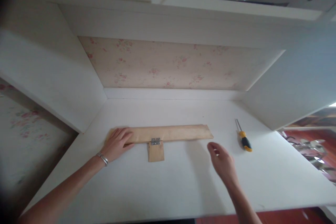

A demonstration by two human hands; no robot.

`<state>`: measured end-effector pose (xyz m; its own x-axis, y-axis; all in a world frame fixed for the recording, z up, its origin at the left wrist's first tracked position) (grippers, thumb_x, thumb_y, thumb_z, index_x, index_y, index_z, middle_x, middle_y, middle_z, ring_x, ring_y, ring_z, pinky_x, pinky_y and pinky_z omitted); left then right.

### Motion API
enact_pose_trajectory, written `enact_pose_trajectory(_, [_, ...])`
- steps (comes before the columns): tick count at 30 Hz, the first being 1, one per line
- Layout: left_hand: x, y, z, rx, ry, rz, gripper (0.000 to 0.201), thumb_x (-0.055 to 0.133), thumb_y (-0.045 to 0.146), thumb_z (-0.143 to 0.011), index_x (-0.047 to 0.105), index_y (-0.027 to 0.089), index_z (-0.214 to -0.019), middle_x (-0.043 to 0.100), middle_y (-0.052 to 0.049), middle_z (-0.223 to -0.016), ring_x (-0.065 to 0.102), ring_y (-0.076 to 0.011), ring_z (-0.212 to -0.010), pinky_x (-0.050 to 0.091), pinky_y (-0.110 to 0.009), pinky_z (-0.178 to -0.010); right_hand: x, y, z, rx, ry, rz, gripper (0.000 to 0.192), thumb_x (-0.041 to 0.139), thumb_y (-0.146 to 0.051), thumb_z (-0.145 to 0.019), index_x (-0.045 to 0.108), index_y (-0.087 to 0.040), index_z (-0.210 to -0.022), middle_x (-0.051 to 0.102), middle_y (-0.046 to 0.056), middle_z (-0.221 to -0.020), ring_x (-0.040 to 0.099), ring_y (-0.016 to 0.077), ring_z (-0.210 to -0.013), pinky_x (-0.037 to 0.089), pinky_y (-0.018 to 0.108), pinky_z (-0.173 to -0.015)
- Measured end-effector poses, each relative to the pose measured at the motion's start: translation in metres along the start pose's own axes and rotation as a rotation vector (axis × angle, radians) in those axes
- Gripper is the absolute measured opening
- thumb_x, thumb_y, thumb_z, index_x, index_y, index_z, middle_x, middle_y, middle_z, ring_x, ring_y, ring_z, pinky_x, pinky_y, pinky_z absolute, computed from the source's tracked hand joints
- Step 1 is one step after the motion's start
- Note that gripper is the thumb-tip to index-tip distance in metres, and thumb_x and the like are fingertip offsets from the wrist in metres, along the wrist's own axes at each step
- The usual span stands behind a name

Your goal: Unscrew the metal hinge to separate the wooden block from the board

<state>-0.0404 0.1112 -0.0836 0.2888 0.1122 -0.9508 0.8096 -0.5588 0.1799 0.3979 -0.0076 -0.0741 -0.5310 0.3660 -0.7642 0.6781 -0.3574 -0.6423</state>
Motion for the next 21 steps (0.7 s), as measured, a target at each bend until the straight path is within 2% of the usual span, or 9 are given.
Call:
enact_pose_trajectory(2, [0.0,0.02,0.013,-0.07,0.073,0.107,0.029,0.047,0.041,-0.087,0.06,0.026,-0.108,0.056,-0.007,-0.119,0.048,-0.0242,-0.114,0.035,-0.044,-0.104,-0.023,0.019,-0.037,0.108,0.168,0.079,0.044,0.046,-0.052,-0.077,0.064,-0.019,-0.099,0.067,0.009,-0.084,0.061,0.0235,-0.072,0.044,0.037,-0.073])
enact_pose_trajectory(3, [0.001,0.031,0.021,-0.104,0.089,0.186,0.027,0.044,0.038,-0.089,0.06,0.026,-0.107,0.057,-0.006,-0.115,0.051,-0.0225,-0.111,0.037,-0.042,-0.103,-0.032,0.028,-0.053,0.091,0.249,0.131,0.045,0.045,-0.05,-0.077,0.063,-0.019,-0.104,0.066,0.01,-0.093,0.061,0.0237,-0.078,0.043,0.037,-0.078])
enact_pose_trajectory(6, [0.012,0.062,0.041,-0.239,0.019,0.478,0.026,0.042,0.041,-0.089,0.059,0.027,-0.103,0.059,-0.006,-0.109,0.06,-0.0182,-0.088,0.05,-0.034,-0.084,-0.048,0.054,-0.087,0.208,0.343,0.313,0.057,0.044,-0.053,-0.077,0.056,-0.018,-0.12,0.052,0.019,-0.122,0.053,0.0305,-0.103,0.04,0.042,-0.084])
enact_pose_trajectory(8, [0.022,0.077,0.05,-0.366,-0.074,0.676,0.03,0.044,0.045,-0.087,0.058,0.024,-0.104,0.061,-0.007,-0.105,0.06,-0.0163,-0.073,0.053,-0.032,-0.069,-0.052,0.071,-0.1,0.33,0.331,0.367,0.066,0.046,-0.056,-0.076,0.05,-0.016,-0.128,0.04,0.024,-0.132,0.043,0.0384,-0.116,0.038,0.049,-0.085])
enact_pose_trajectory(10, [0.032,0.088,0.054,-0.514,-0.165,0.843,0.038,0.046,0.049,-0.084,0.055,0.021,-0.109,0.064,-0.007,-0.088,0.06,-0.0168,-0.067,0.052,-0.03,-0.061,-0.053,0.088,-0.106,0.441,0.249,0.354,0.076,0.049,-0.057,-0.073,0.042,-0.013,-0.135,0.036,0.03,-0.133,0.042,0.0443,-0.116,0.038,0.054,-0.081])
enact_pose_trajectory(13, [0.042,0.097,0.051,-0.665,-0.225,1.091,0.045,0.05,0.049,-0.081,0.051,0.018,-0.115,0.064,-0.008,-0.087,0.061,-0.0167,-0.068,0.048,-0.026,-0.051,-0.054,0.108,-0.108,0.469,0.142,0.294,0.079,0.053,-0.051,-0.072,0.039,-0.01,-0.137,0.047,0.033,-0.123,0.05,0.0449,-0.109,0.04,0.054,-0.078])
enact_pose_trajectory(15, [0.046,0.101,0.043,-0.716,-0.209,1.25,0.048,0.054,0.046,-0.078,0.048,0.018,-0.117,0.06,-0.013,-0.11,0.062,-0.0145,-0.068,0.045,-0.023,-0.047,-0.056,0.116,-0.107,0.447,0.147,0.261,0.07,0.055,-0.046,-0.07,0.045,-0.012,-0.131,0.051,0.031,-0.119,0.051,0.0448,-0.109,0.039,0.054,-0.08])
enact_pose_trajectory(17, [0.049,0.102,0.034,-0.759,-0.177,1.347,0.052,0.057,0.042,-0.076,0.046,0.016,-0.119,0.056,-0.015,-0.118,0.062,-0.0128,-0.066,0.043,-0.021,-0.044,-0.059,0.12,-0.106,0.431,0.174,0.21,0.056,0.058,-0.042,-0.067,0.055,-0.015,-0.117,0.055,0.028,-0.113,0.051,0.0454,-0.109,0.039,0.056,-0.081])
enact_pose_trajectory(21, [0.051,0.101,0.018,-0.797,-0.161,1.364,0.046,0.057,0.04,-0.075,0.052,0.012,-0.11,0.062,-0.006,-0.081,0.056,-0.0104,-0.053,0.039,-0.019,-0.041,-0.067,0.12,-0.103,0.397,0.274,0.017,0.021,0.064,-0.032,-0.059,0.059,-0.02,-0.075,0.062,0.018,-0.082,0.058,0.044,-0.095,0.041,0.059,-0.077])
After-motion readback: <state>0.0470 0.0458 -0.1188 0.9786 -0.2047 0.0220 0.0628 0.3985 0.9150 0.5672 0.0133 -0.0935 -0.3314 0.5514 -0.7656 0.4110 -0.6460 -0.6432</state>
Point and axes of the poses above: each hand's wrist, its own z-axis away from the middle knuckle, its own x-axis out of the palm, y = z × x, the point moved 2 cm from there along -z, towards the middle knuckle
